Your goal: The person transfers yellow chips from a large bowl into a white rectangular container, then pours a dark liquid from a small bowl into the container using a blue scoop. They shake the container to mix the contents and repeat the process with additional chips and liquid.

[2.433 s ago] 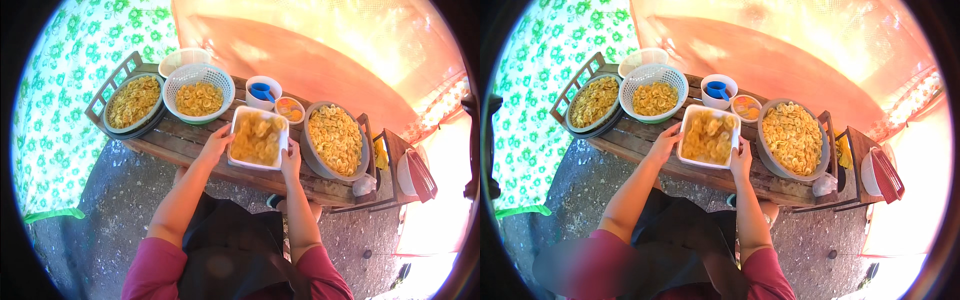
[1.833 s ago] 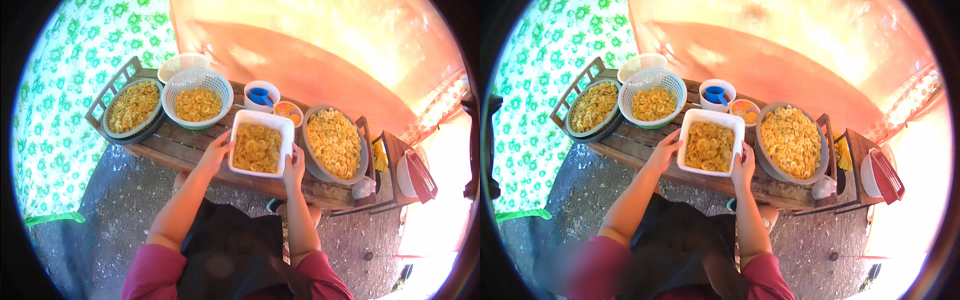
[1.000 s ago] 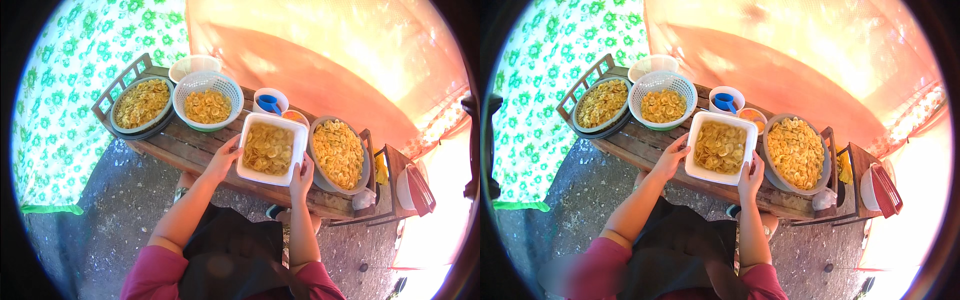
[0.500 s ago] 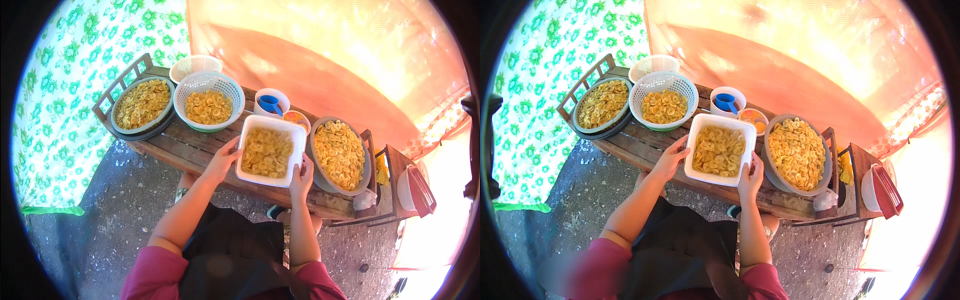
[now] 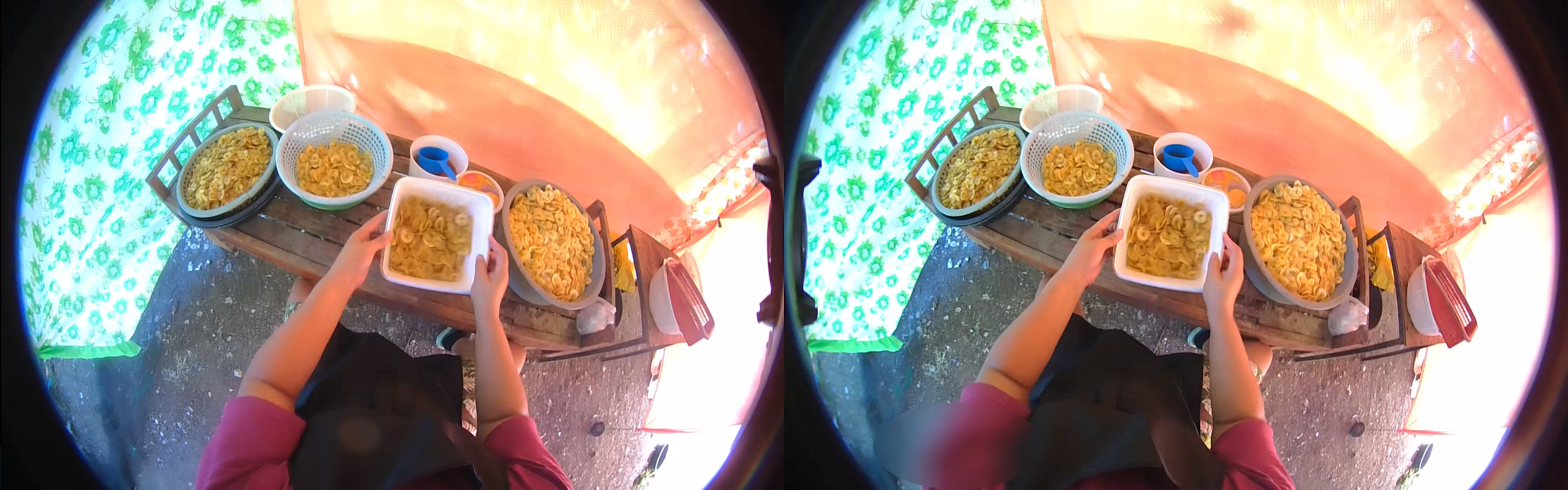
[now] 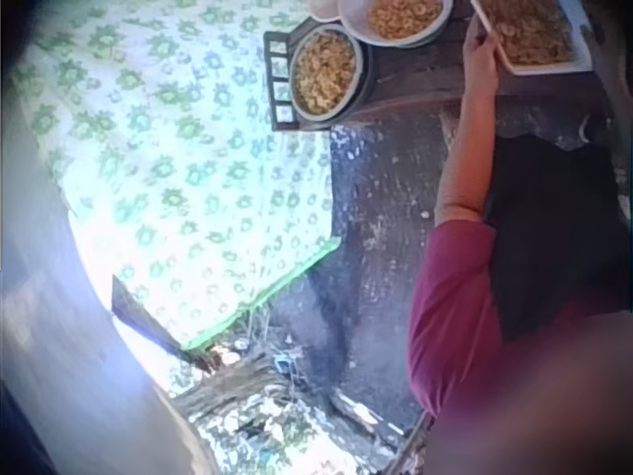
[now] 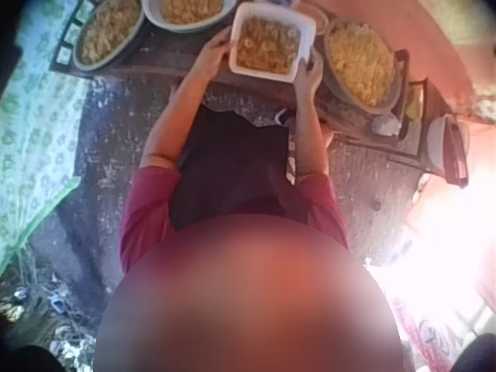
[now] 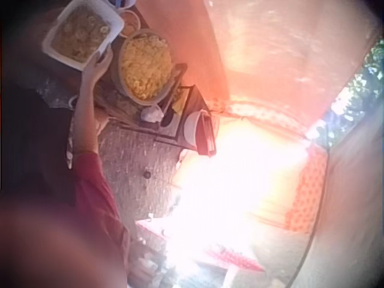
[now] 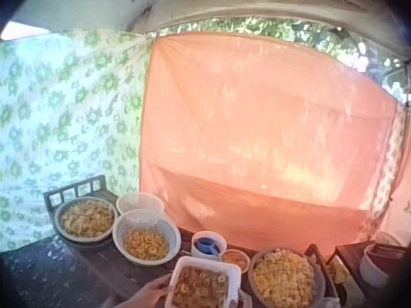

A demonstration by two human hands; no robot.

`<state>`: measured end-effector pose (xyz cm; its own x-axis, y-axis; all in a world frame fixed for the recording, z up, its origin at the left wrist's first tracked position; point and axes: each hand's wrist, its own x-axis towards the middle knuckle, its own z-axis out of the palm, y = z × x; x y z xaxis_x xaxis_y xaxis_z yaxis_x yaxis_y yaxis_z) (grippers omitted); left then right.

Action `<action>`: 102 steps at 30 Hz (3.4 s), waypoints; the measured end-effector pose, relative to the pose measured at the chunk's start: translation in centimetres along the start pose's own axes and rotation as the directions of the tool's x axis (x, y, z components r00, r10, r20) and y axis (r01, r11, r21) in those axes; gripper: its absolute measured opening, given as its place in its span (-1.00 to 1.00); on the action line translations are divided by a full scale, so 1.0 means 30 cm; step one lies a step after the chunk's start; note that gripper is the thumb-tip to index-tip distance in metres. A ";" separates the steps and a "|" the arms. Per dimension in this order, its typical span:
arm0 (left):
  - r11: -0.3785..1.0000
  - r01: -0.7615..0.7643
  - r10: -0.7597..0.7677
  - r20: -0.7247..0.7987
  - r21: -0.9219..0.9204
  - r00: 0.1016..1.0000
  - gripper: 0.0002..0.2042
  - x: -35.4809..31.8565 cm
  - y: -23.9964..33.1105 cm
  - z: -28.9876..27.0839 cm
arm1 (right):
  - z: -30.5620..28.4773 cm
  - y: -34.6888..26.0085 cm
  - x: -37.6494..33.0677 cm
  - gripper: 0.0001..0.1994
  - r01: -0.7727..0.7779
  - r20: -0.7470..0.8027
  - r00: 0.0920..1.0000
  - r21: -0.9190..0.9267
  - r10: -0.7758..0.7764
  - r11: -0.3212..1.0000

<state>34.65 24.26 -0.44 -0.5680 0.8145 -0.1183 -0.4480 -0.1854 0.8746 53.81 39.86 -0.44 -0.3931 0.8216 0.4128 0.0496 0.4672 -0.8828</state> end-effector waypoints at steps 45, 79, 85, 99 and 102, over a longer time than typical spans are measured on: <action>0.993 0.112 -0.112 -0.005 0.025 0.994 -0.50 -0.026 0.010 -0.054 | 0.022 -0.013 -0.022 -0.62 -0.122 0.109 0.983 -0.210 0.147 0.970; 0.966 -0.077 -0.087 -0.588 -0.247 0.804 -0.50 0.160 0.183 -0.439 | 0.980 -0.612 0.440 -0.85 0.916 0.831 0.399 -0.385 -0.388 0.118; 0.969 -0.072 -0.082 -0.585 -0.236 0.807 -0.50 0.148 0.195 -0.439 | 0.999 -0.635 0.409 -0.84 0.959 0.869 0.233 -0.280 -0.436 -0.045; 0.984 -0.061 -0.051 -0.597 -0.167 0.801 -0.49 0.168 0.213 -0.490 | 0.872 -0.552 0.413 -0.68 0.948 0.890 0.315 -0.309 -0.328 0.074; 0.987 -0.064 -0.034 -0.590 -0.144 0.807 -0.49 0.168 0.212 -0.488 | 0.856 -0.563 0.418 -0.64 0.960 0.936 0.279 -0.280 -0.215 0.025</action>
<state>18.84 19.13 -2.35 -0.8503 0.3388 -0.4027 -0.5057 -0.3145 0.8033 24.45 33.89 13.87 -0.9797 -0.1767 0.0949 -0.1185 0.8918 0.4367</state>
